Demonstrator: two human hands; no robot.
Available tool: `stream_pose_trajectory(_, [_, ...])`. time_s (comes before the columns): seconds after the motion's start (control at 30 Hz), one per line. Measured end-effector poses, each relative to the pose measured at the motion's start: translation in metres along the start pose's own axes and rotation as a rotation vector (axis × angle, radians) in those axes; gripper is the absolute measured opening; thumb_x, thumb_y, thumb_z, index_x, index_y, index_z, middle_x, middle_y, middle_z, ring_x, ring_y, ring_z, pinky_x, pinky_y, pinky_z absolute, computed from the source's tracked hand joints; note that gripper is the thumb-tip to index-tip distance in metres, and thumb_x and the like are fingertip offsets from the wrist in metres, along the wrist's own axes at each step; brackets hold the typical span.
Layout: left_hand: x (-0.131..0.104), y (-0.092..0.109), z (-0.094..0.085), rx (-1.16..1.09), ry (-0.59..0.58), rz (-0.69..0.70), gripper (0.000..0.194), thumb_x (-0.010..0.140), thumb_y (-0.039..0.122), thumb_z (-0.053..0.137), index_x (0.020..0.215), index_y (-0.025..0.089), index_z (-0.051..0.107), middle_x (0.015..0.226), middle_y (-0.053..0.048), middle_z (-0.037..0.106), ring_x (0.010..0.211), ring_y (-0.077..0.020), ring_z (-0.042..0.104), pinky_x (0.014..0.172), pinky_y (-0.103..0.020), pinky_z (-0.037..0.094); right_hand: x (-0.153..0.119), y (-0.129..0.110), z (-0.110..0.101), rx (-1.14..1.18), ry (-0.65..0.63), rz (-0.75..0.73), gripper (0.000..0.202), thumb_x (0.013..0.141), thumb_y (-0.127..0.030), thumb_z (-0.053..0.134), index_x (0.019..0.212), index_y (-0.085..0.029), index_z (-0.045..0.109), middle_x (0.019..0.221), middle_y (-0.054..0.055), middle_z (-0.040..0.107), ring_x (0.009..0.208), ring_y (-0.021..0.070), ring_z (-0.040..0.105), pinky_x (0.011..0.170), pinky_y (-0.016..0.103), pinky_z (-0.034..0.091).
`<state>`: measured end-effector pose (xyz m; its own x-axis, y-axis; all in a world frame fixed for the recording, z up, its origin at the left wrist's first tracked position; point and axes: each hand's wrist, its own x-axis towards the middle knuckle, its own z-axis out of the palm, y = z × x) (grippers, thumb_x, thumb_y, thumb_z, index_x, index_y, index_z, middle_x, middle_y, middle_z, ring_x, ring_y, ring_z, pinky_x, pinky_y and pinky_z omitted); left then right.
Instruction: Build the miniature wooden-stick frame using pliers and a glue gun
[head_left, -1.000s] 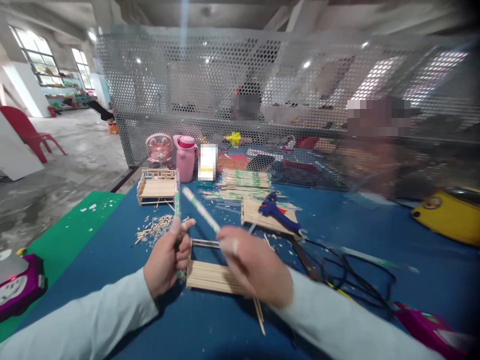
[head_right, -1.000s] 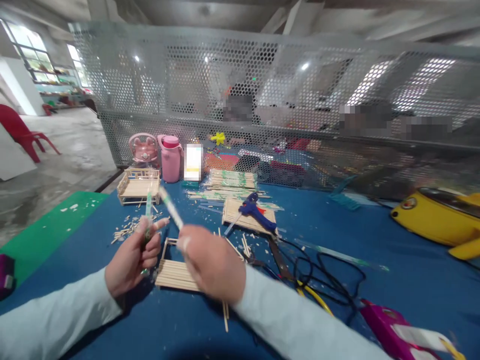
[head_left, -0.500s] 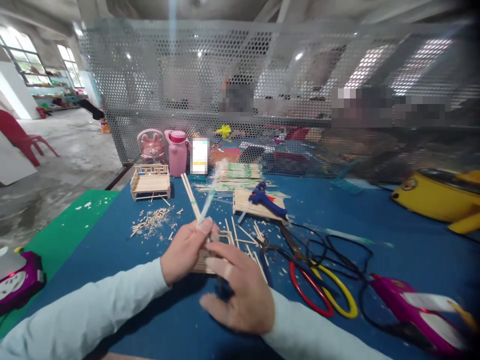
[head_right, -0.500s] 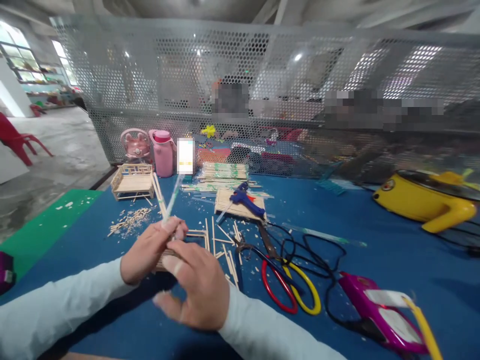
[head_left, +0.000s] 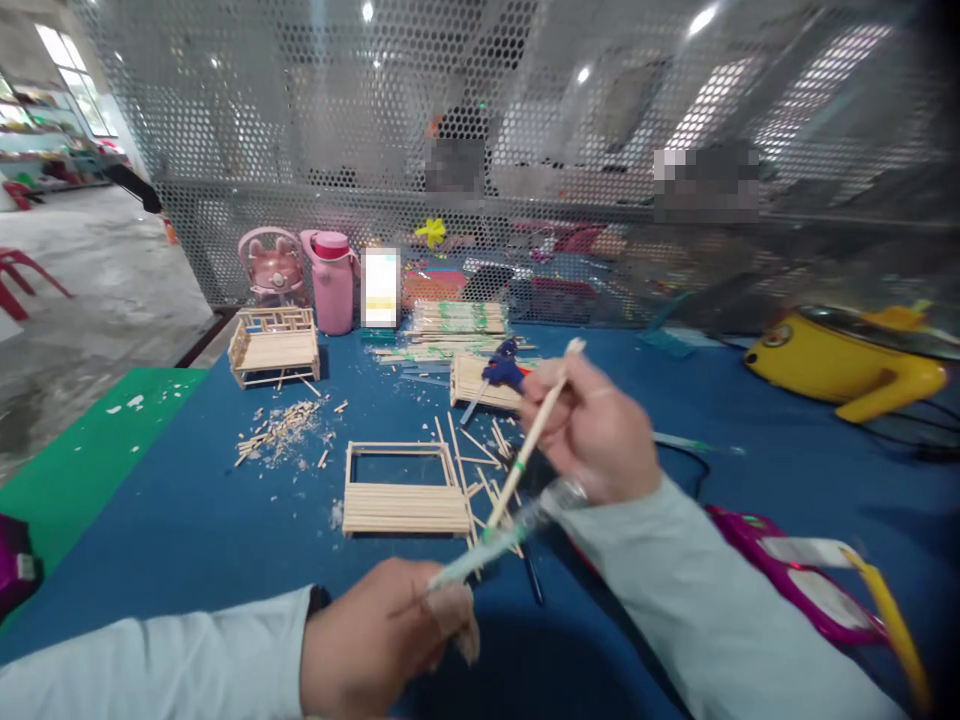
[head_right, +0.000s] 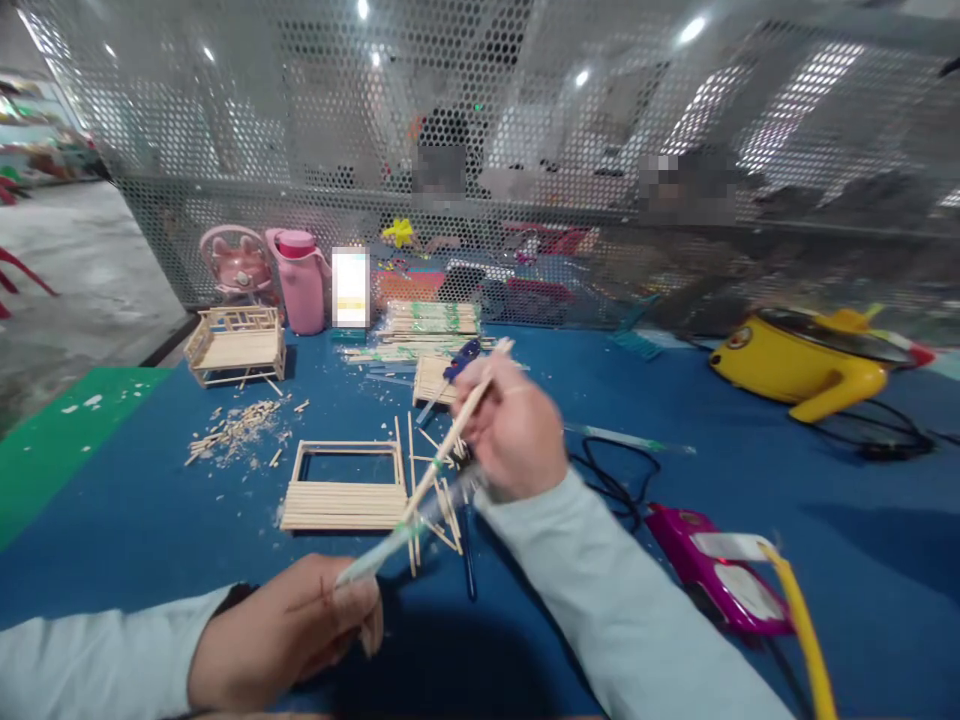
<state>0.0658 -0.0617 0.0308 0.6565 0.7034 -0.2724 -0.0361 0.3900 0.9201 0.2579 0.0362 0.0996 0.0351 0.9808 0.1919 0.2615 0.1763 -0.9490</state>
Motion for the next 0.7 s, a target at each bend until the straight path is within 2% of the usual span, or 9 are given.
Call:
stream_pose_trajectory(0.07, [-0.005, 0.0, -0.003, -0.03, 0.019, -0.024, 0.055, 0.076, 0.069, 0.048, 0.063, 0.016, 0.057, 0.041, 0.007, 0.027, 0.037, -0.006, 0.02, 0.036, -0.023, 0.01, 0.014, 0.005, -0.019, -0.07, 0.018, 0.042, 0.052, 0.084, -0.066, 0.015, 0.057, -0.025, 0.031, 0.044, -0.006, 0.025, 0.035, 0.0092, 0.023, 0.033, 0.021, 0.023])
stream_pose_trajectory(0.17, [-0.01, 0.008, -0.015, -0.174, 0.142, -0.009, 0.053, 0.071, 0.069, 0.053, 0.06, 0.018, 0.052, 0.042, 0.008, 0.027, 0.037, -0.0049, 0.017, 0.035, -0.021, 0.012, 0.023, 0.021, -0.033, -0.251, -0.103, 0.17, 0.048, 0.083, -0.063, 0.032, 0.055, -0.024, 0.041, 0.037, -0.005, 0.033, 0.03, 0.0094, 0.029, 0.031, 0.023, 0.025])
stream_pose_trajectory(0.3, [-0.01, 0.019, -0.033, -0.328, 0.245, 0.052, 0.049, 0.07, 0.063, 0.062, 0.06, 0.017, 0.047, 0.044, 0.01, 0.023, 0.038, -0.0033, 0.012, 0.036, -0.018, 0.011, 0.017, 0.041, -0.019, -0.554, -0.268, 0.25, 0.049, 0.087, -0.053, 0.035, 0.053, -0.022, 0.051, 0.04, 0.002, 0.051, 0.034, 0.0136, 0.046, 0.036, 0.026, 0.035])
stream_pose_trajectory(0.4, [-0.01, 0.021, -0.041, -0.387, 0.29, 0.071, 0.047, 0.07, 0.06, 0.064, 0.061, 0.017, 0.047, 0.044, 0.01, 0.022, 0.038, -0.0028, 0.011, 0.036, -0.016, 0.011, 0.024, 0.037, -0.008, -0.835, -0.27, 0.172, 0.048, 0.084, -0.052, 0.046, 0.048, -0.02, 0.053, 0.049, 0.007, 0.058, 0.052, 0.0197, 0.059, 0.049, 0.029, 0.04])
stream_pose_trajectory(0.47, [-0.01, 0.02, -0.045, -0.418, 0.309, 0.081, 0.046, 0.07, 0.059, 0.065, 0.062, 0.017, 0.048, 0.044, 0.01, 0.023, 0.038, -0.0025, 0.011, 0.035, -0.015, 0.011, 0.039, 0.028, -0.003, -1.003, -0.234, 0.077, 0.049, 0.085, -0.052, 0.046, 0.05, -0.018, 0.056, 0.06, 0.011, 0.063, 0.071, 0.025, 0.063, 0.059, 0.031, 0.042])
stream_pose_trajectory(0.53, [-0.009, 0.02, -0.048, -0.452, 0.304, 0.083, 0.046, 0.069, 0.058, 0.066, 0.061, 0.017, 0.047, 0.044, 0.01, 0.023, 0.038, -0.0022, 0.011, 0.035, -0.015, 0.011, 0.062, 0.019, 0.005, -1.118, -0.24, -0.019, 0.047, 0.089, -0.048, 0.043, 0.06, -0.017, 0.062, 0.075, 0.013, 0.067, 0.086, 0.0268, 0.062, 0.069, 0.034, 0.044])
stream_pose_trajectory(0.6, [-0.006, 0.021, -0.053, -0.489, 0.3, 0.095, 0.047, 0.069, 0.057, 0.066, 0.059, 0.017, 0.044, 0.043, 0.01, 0.022, 0.038, -0.002, 0.011, 0.035, -0.015, 0.011, 0.091, 0.018, 0.019, -1.185, -0.31, -0.101, 0.036, 0.09, -0.042, 0.045, 0.079, -0.015, 0.066, 0.089, 0.01, 0.067, 0.093, 0.0238, 0.061, 0.078, 0.036, 0.046])
stream_pose_trajectory(0.63, [-0.005, 0.021, -0.055, -0.507, 0.305, 0.103, 0.047, 0.069, 0.057, 0.066, 0.058, 0.017, 0.043, 0.043, 0.01, 0.021, 0.038, -0.002, 0.011, 0.035, -0.014, 0.012, 0.106, 0.02, 0.028, -1.209, -0.355, -0.134, 0.028, 0.09, -0.039, 0.049, 0.09, -0.016, 0.065, 0.097, 0.008, 0.066, 0.094, 0.0216, 0.06, 0.081, 0.038, 0.046])
stream_pose_trajectory(0.7, [-0.002, 0.021, -0.059, -0.536, 0.321, 0.115, 0.048, 0.069, 0.057, 0.066, 0.058, 0.017, 0.041, 0.043, 0.01, 0.02, 0.038, -0.0021, 0.01, 0.035, -0.014, 0.012, 0.136, 0.03, 0.048, -1.25, -0.436, -0.177, 0.029, 0.089, -0.035, 0.053, 0.112, -0.017, 0.057, 0.115, 0.008, 0.059, 0.097, 0.0191, 0.059, 0.083, 0.041, 0.049])
